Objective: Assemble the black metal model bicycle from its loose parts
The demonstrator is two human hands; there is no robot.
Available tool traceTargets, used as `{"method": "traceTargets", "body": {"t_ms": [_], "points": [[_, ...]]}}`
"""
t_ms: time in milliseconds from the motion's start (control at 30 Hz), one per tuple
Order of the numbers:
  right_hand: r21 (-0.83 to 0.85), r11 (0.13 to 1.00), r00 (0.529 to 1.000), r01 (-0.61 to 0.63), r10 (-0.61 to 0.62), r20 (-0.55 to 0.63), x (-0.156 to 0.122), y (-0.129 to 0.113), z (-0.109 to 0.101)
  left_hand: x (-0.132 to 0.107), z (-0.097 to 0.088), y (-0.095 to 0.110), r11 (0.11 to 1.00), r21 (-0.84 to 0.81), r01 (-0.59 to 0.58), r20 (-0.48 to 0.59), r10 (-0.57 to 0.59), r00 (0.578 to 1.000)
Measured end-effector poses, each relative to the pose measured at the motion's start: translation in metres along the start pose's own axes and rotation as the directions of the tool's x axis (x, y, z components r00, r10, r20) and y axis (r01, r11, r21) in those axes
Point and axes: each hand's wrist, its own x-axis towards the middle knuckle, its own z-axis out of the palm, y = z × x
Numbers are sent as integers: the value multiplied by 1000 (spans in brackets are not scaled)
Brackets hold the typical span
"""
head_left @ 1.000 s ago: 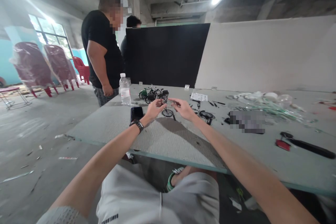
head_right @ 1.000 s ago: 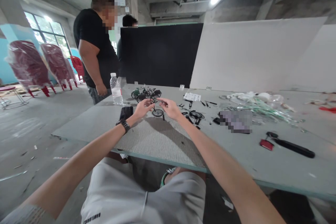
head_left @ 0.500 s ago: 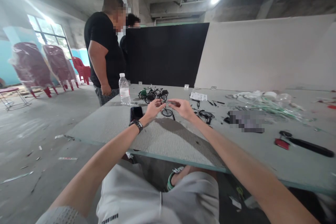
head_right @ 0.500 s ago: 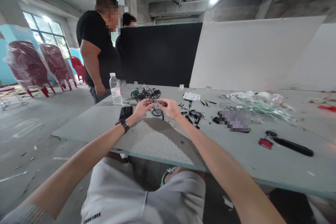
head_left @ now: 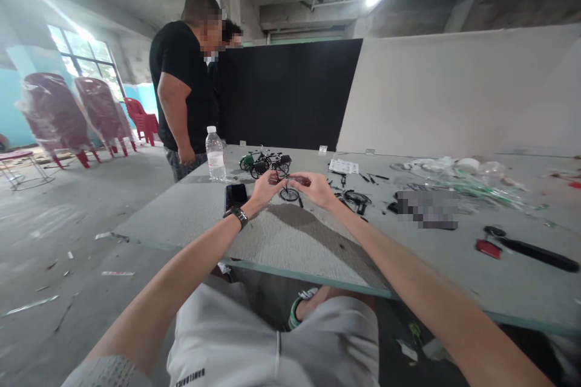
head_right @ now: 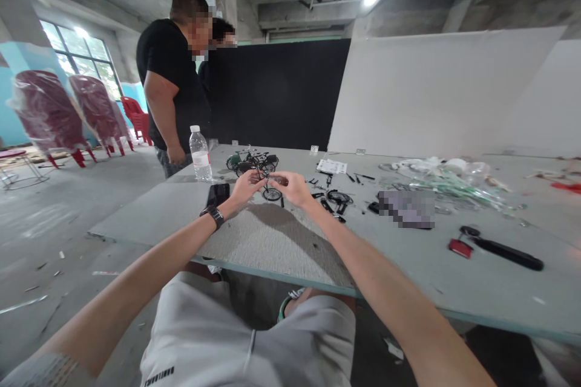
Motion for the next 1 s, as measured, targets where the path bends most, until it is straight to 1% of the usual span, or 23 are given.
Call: {"method": "traceTargets", "body": {"t_ms": [133,333,500,600,767,933,1000], "points": [[52,999,999,-16,14,30,-1,-1,0,-1,-2,1,999,46,-14,-14,15,1000],[75,996,997,-43,38,74,-1,-1,1,-3,-4,6,991,113,-72,-36,76,996],[58,998,999,-23,21,35,1,6,5,-6,-5,12,986,150,-69,-54,78,995],[43,999,999,-32,31,28,1,9,7,-7,-5,14,983,168,-71,-59,82,995],[53,998,1000,-14,13,25,-1,8,8,-8,-5,17,980,179,-83,-58,95,994],[68,998,999,19,-16,-49,-3,4,12,-9,-3,20,979,195,-53,-42,62,997],[52,998,997,22,-18,-71,-3,3,14,-10,-3,20,976,211,-55,-45,66,997]]}}
